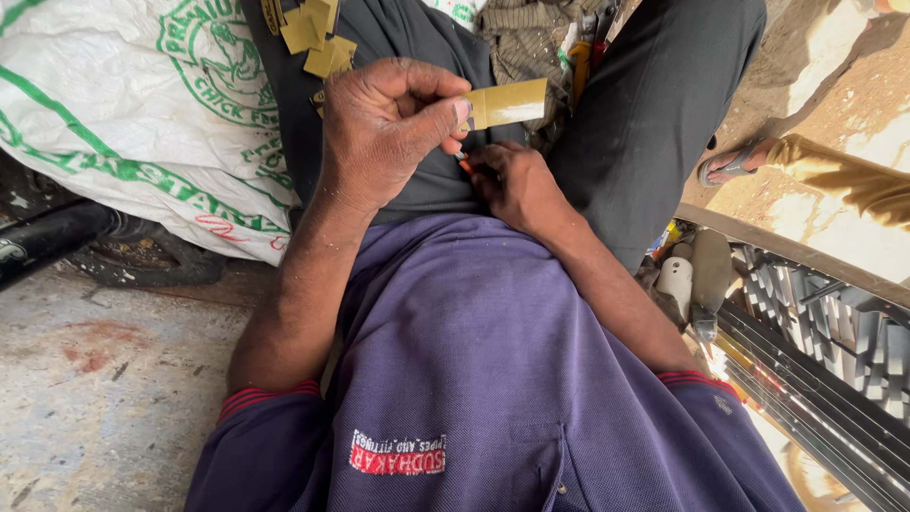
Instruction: The person cuts small rectangular pieces of gold-colored insulating tape using scissors and then applies the pieces to the internal components of a motor assembly.
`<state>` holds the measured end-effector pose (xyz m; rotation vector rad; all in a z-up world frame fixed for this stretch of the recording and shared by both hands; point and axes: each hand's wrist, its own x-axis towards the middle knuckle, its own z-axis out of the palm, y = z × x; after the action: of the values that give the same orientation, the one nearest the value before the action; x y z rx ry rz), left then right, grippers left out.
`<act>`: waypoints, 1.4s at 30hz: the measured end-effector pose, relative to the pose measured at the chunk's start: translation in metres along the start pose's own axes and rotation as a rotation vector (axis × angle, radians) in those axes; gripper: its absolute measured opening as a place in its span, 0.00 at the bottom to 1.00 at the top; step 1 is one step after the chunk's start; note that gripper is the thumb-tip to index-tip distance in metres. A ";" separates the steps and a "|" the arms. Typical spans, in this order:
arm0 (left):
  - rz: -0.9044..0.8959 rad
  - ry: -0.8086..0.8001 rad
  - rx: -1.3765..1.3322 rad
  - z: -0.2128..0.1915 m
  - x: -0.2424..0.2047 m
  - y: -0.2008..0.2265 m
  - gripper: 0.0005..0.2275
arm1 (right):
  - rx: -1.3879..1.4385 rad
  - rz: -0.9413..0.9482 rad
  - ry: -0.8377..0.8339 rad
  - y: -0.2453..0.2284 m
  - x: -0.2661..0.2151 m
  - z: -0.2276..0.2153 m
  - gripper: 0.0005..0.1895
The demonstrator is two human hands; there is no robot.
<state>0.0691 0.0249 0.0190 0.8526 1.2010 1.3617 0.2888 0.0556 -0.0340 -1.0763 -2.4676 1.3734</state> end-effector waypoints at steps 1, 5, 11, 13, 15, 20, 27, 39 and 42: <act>-0.005 0.005 -0.003 0.000 0.000 0.000 0.03 | 0.001 0.003 -0.007 0.002 -0.001 0.001 0.14; 0.028 0.009 -0.016 0.002 -0.002 0.000 0.03 | 0.068 0.114 -0.142 0.008 0.007 -0.003 0.21; 0.071 0.033 0.009 -0.003 -0.002 0.003 0.02 | 0.245 0.196 -0.201 -0.005 0.002 -0.017 0.29; 0.069 0.047 0.044 -0.006 -0.004 0.002 0.02 | 0.326 0.169 -0.154 -0.008 -0.007 -0.023 0.31; 0.145 0.025 0.041 -0.009 -0.003 0.001 0.02 | 0.718 0.241 -0.252 -0.008 -0.017 -0.030 0.31; 0.179 0.028 0.033 -0.011 -0.003 -0.001 0.02 | 1.050 0.059 -0.265 -0.014 -0.035 -0.038 0.35; 0.238 -0.019 0.075 -0.010 -0.003 -0.004 0.02 | 1.140 -0.026 -0.169 -0.018 -0.024 -0.034 0.36; 0.138 0.007 0.110 -0.010 -0.003 -0.004 0.01 | 1.083 -0.028 -0.137 -0.021 -0.022 -0.023 0.35; 0.129 0.019 0.132 -0.010 -0.001 -0.006 0.01 | 1.100 -0.014 -0.098 -0.028 -0.021 -0.018 0.35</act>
<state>0.0614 0.0214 0.0112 1.0274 1.2800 1.4073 0.2970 0.0455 0.0024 -0.6841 -1.2911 2.3127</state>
